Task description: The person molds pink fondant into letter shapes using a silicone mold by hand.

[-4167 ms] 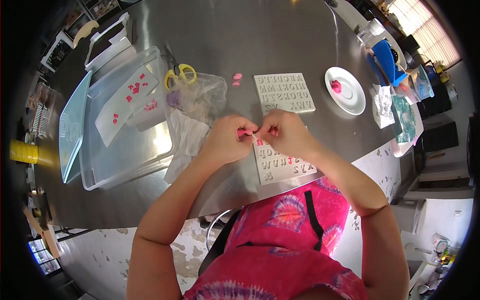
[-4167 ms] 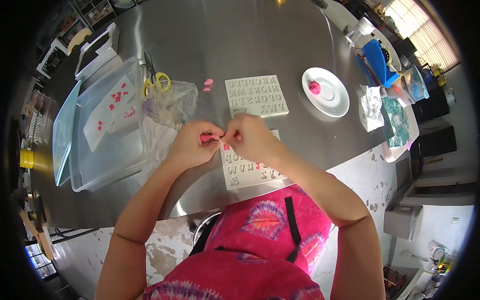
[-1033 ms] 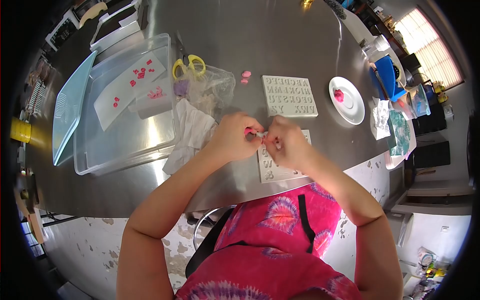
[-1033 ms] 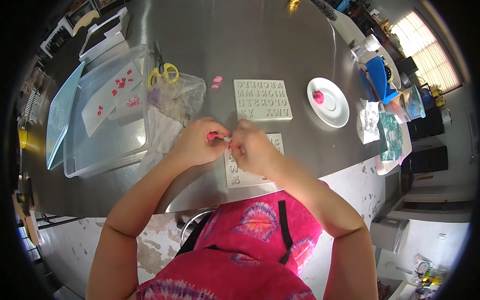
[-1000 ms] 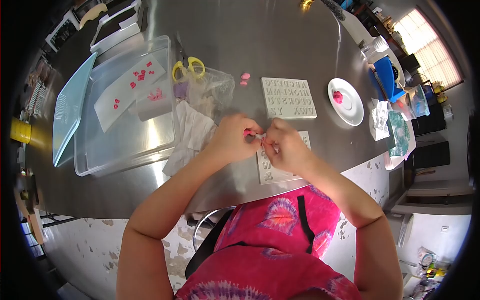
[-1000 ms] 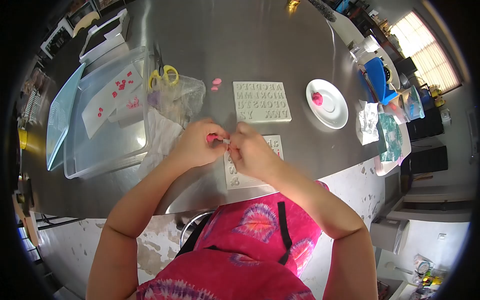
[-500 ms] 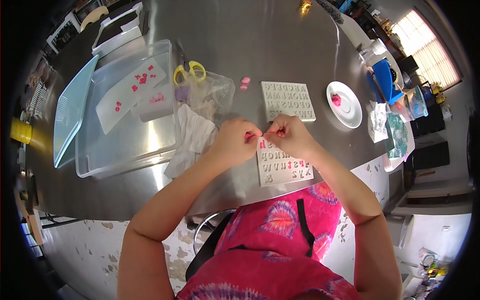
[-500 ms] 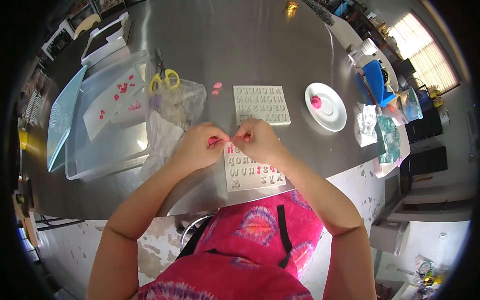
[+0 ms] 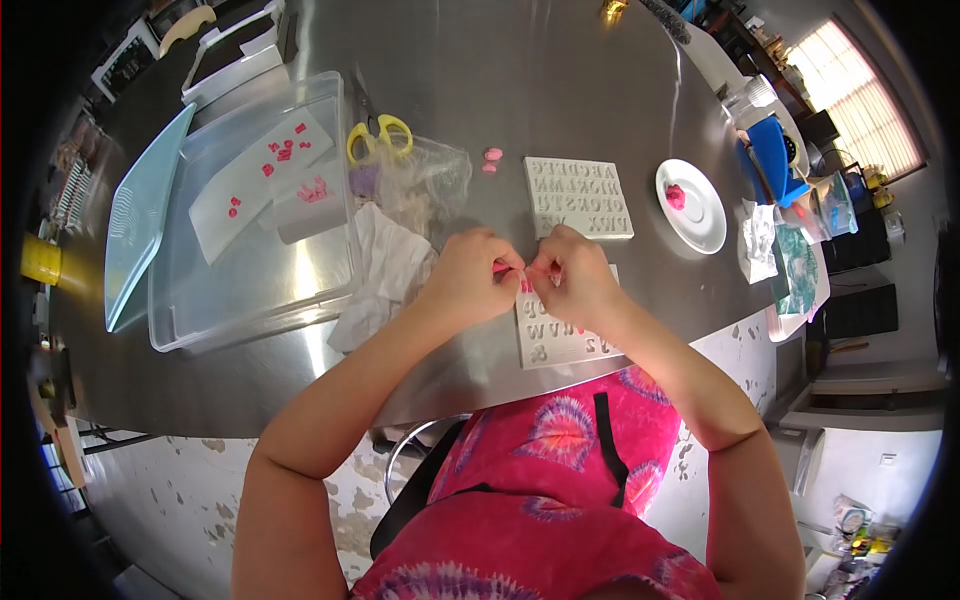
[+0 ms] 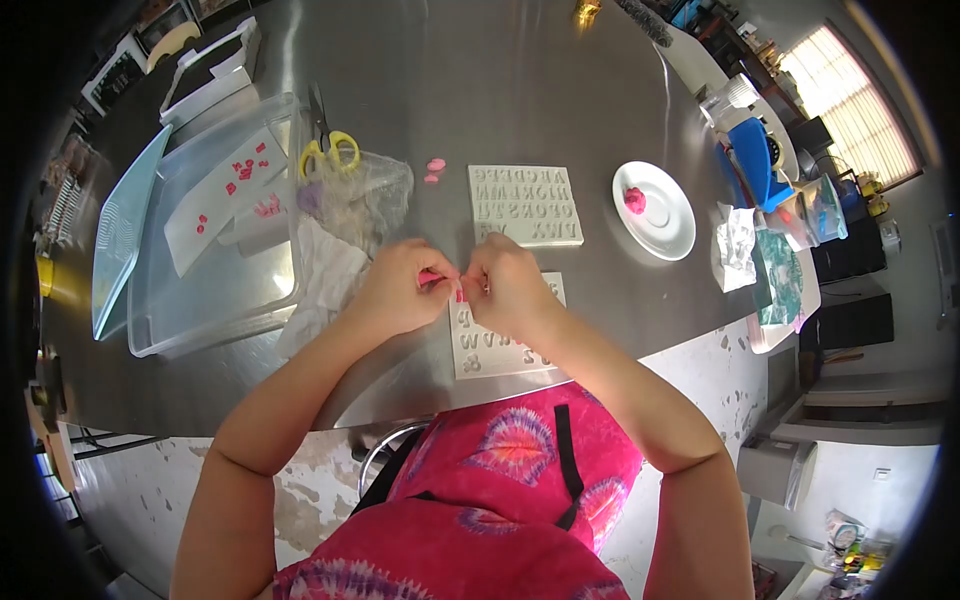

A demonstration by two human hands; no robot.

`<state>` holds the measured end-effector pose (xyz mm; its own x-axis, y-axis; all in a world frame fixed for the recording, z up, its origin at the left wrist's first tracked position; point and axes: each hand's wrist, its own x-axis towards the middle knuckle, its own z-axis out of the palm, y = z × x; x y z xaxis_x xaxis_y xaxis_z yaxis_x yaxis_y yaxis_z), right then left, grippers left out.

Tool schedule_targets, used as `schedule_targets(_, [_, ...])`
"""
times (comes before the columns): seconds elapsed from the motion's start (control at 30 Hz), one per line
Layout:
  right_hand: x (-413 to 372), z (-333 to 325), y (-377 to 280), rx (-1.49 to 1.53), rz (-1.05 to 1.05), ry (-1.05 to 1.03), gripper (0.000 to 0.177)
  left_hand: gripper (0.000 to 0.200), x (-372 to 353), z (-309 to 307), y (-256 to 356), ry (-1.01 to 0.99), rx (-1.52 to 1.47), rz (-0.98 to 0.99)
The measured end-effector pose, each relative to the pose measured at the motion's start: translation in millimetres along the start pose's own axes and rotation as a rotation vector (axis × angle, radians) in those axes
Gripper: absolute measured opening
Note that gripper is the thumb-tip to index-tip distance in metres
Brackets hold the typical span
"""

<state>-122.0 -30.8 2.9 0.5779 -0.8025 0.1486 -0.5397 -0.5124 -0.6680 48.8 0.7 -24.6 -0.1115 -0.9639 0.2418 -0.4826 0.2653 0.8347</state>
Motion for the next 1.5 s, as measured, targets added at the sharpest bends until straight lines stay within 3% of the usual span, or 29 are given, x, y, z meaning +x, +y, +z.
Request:
schedule_targets(0.07, [1.4, -3.7, 0.9, -0.035, -0.02, 0.028, 0.012, 0.008, -0.2, 0.4, -0.1, 0.007, 0.04, 0.03])
schedule_targets(0.2, [9.3, -14.9, 2.6, 0.171, 0.185, -0.101, 0.011, 0.009, -0.1, -0.9, 2.0, 0.013, 0.062, 0.06])
schedule_targets(0.27, [4.0, -9.7, 3.3, 0.198, 0.247, -0.132, 0.011, 0.007, -1.2, -1.5, 8.0, 0.0, -0.051, -0.052])
schedule_targets(0.33, [-0.8, 0.0, 1.6, 0.014, -0.018, 0.039, 0.011, 0.007, -1.3, 0.4, 2.2, -0.004, -0.018, -0.034])
schedule_targets(0.47, [2.6, -6.4, -1.0, 0.087, 0.026, 0.056, 0.01, 0.007, 1.5, -4.4, 10.3, -0.037, 0.0, -0.069])
schedule_targets(0.53, [7.1, -12.2, -0.6, 0.308, 0.288, -0.07, 0.011, 0.007, 1.8, -3.5, 8.4, -0.01, 0.014, -0.034])
schedule_targets(0.57, [4.1, -8.2, -0.7, 0.312, 0.292, -0.078, 0.011, 0.007, -1.1, -2.0, 6.5, 0.015, 0.024, -0.009])
schedule_targets(0.63, [-2.7, -0.3, -2.6, 0.116, 0.026, 0.047, 0.011, 0.007, -2.3, -1.8, 3.6, 0.002, 0.046, -0.009])
schedule_targets(0.77, [0.2, -2.9, -0.4, 0.039, -0.008, 0.061, 0.012, 0.009, 0.9, -4.4, 4.4, -0.044, 0.065, -0.024])
schedule_targets(0.83, [5.7, -10.7, 2.3, 0.266, 0.157, -0.038, 0.011, 0.008, 1.6, -4.2, 4.0, -0.036, 0.057, -0.018])
schedule_targets(0.97, [-0.3, -11.5, -2.0, 0.223, 0.179, -0.065, 0.009, 0.008, 0.2, -5.3, 4.1, -0.036, 0.03, -0.013])
schedule_targets(1.03, [-5.2, -4.6, -2.9, 0.011, -0.082, 0.008, 0.009, 0.008, 0.2, -5.1, 2.9, -0.047, 0.016, -0.034])
schedule_targets(1.27, [-3.8, -10.7, -8.4, 0.097, 0.058, -0.05, 0.006, 0.009, 0.5, -5.0, 3.7, -0.043, 0.04, -0.013])
schedule_targets(1.37, [-11.4, -1.2, -9.1, 0.041, -0.032, 0.015, 0.006, 0.01, 0.4, -5.1, 4.7, -0.042, 0.022, -0.031])
schedule_targets(1.43, [-15.7, 6.0, -17.3, -0.207, -0.279, 0.096, 0.007, 0.01, 0.1, -6.3, 8.5, -0.047, 0.031, -0.066])
schedule_targets(1.5, [-16.8, 6.1, -23.6, -0.262, -0.334, 0.108, 0.008, 0.011, 1.8, -7.9, 11.9, -0.058, 0.046, -0.09])
